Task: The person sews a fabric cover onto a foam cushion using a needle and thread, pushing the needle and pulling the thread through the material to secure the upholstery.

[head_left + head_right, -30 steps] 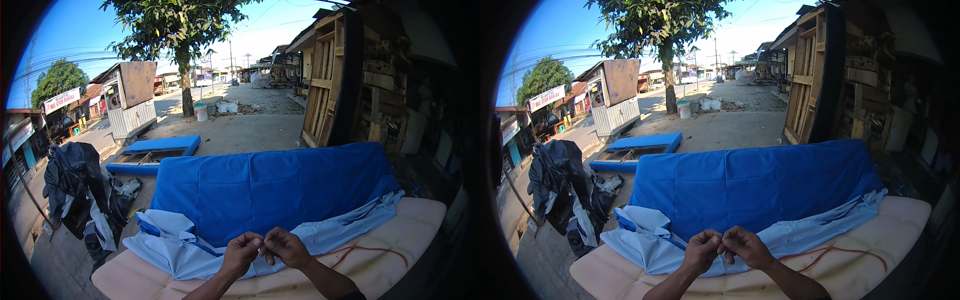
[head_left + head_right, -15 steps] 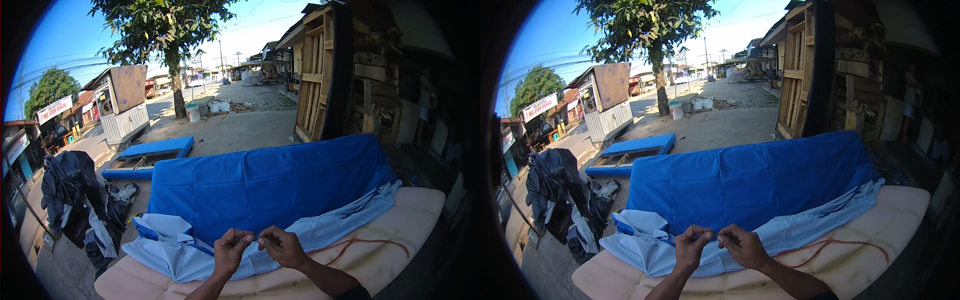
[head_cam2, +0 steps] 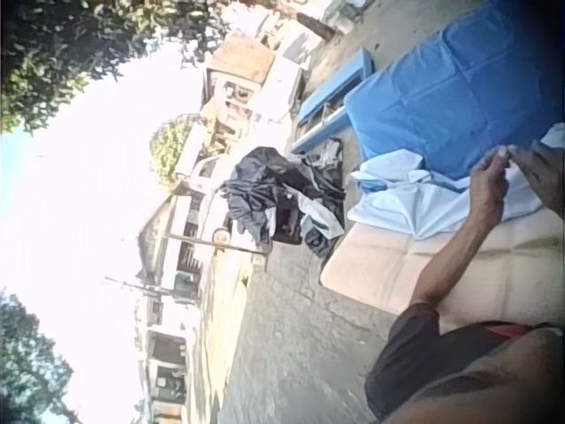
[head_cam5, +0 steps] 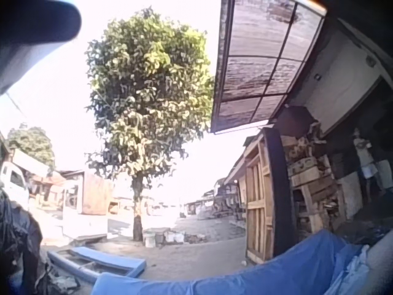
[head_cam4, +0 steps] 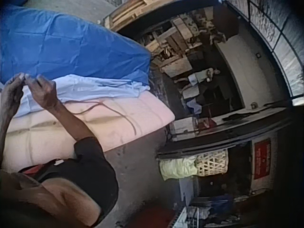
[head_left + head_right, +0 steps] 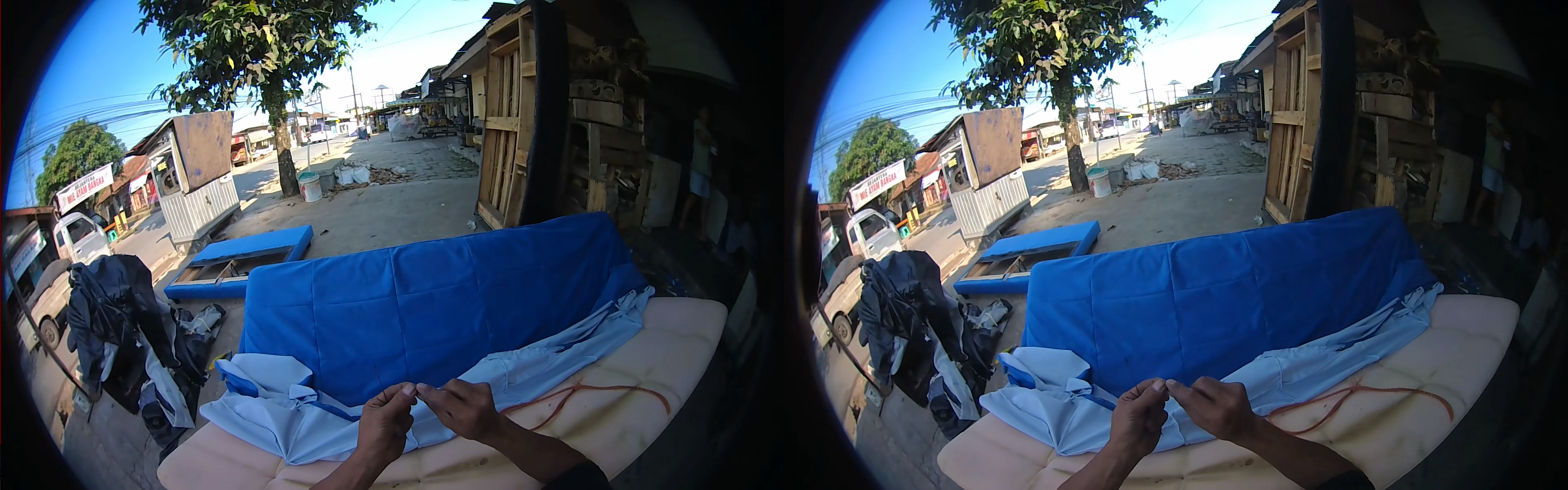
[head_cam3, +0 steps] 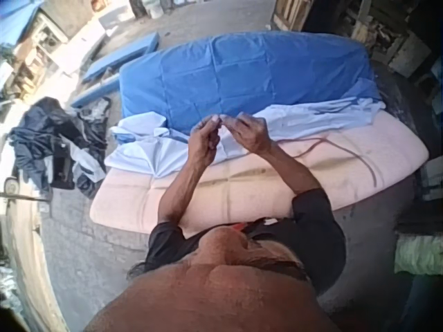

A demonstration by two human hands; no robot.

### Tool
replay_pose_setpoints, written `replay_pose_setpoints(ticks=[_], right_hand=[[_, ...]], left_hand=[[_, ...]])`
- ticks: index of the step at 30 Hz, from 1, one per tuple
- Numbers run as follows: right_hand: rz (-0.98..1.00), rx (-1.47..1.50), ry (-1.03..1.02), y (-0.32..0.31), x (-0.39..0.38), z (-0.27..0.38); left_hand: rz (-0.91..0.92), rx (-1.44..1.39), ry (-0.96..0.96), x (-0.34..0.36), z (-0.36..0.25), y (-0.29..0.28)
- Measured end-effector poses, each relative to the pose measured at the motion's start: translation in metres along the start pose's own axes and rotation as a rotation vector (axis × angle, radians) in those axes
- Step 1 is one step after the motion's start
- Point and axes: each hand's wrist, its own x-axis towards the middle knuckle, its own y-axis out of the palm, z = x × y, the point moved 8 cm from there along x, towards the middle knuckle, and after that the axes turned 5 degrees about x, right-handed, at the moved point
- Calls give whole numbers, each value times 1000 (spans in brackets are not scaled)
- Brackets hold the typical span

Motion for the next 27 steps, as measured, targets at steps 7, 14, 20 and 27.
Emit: replay_pose_setpoints(ticks=[7, 14, 20, 27], right_hand=[[-68, 297, 317, -17, 14, -14], [-186, 455, 420, -20, 6, -18], [-142, 444, 456, -21, 6, -13], [-157, 406, 378, -17, 3, -12]], left_hand=[[98, 123, 211, -6, -16, 20], [205, 383, 309, -8, -9, 25], [207, 363, 297, -7, -4, 22], [216, 423, 364, -9, -4, 24]])
